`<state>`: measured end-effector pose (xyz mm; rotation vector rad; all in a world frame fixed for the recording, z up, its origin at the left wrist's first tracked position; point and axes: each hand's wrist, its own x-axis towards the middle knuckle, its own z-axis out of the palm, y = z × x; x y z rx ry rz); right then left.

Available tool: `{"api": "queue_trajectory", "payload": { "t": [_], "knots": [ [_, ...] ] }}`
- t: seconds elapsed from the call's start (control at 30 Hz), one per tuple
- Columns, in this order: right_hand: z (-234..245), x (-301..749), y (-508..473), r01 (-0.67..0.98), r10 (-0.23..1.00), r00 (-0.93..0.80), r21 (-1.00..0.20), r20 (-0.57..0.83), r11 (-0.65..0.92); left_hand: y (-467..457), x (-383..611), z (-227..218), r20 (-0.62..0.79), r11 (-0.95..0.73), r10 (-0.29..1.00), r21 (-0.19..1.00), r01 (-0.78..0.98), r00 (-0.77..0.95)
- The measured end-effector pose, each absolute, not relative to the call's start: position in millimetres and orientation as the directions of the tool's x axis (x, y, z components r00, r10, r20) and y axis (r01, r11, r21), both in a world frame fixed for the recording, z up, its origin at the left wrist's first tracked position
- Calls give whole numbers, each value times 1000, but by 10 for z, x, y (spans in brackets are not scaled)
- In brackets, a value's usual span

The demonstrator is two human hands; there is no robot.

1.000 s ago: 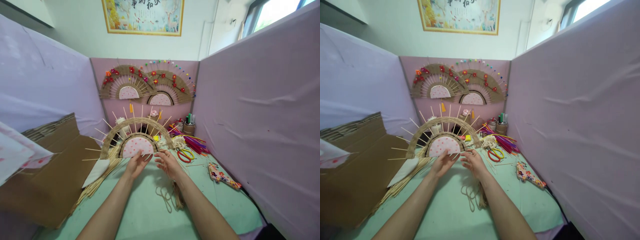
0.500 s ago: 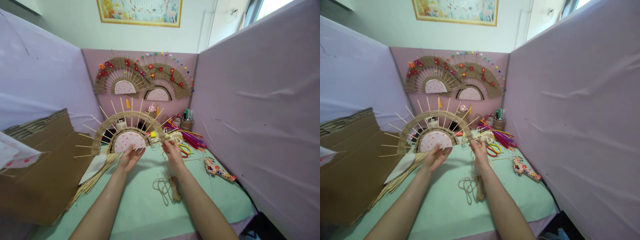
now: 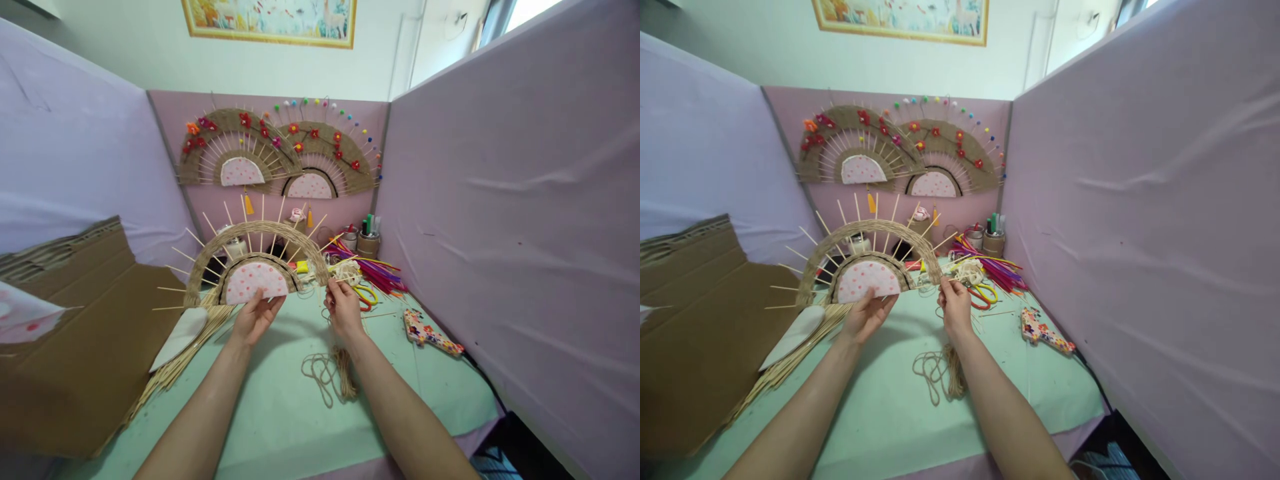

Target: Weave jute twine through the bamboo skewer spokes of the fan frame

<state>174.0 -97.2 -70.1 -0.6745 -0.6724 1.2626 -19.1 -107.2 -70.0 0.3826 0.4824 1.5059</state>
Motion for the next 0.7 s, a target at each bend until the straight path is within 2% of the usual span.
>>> {"api": "queue_trajectory", "payload": {
  "t": [0.2,0.43,0.7],
  "knots": [
    [-747,1749,-953,-580,973,187,-785,132,218,-1078,-216,-680,-55,22,998,511,-859,-7],
    [-787,1763,-953,-422,947,286,-867,149,264,-1097,-239,-615,-33,-16,999,508,-861,-38],
    [-806,1778,-950,-346,935,289,-888,204,301,-1093,-239,-613,-34,-28,998,519,-854,-53]
  ]
}}
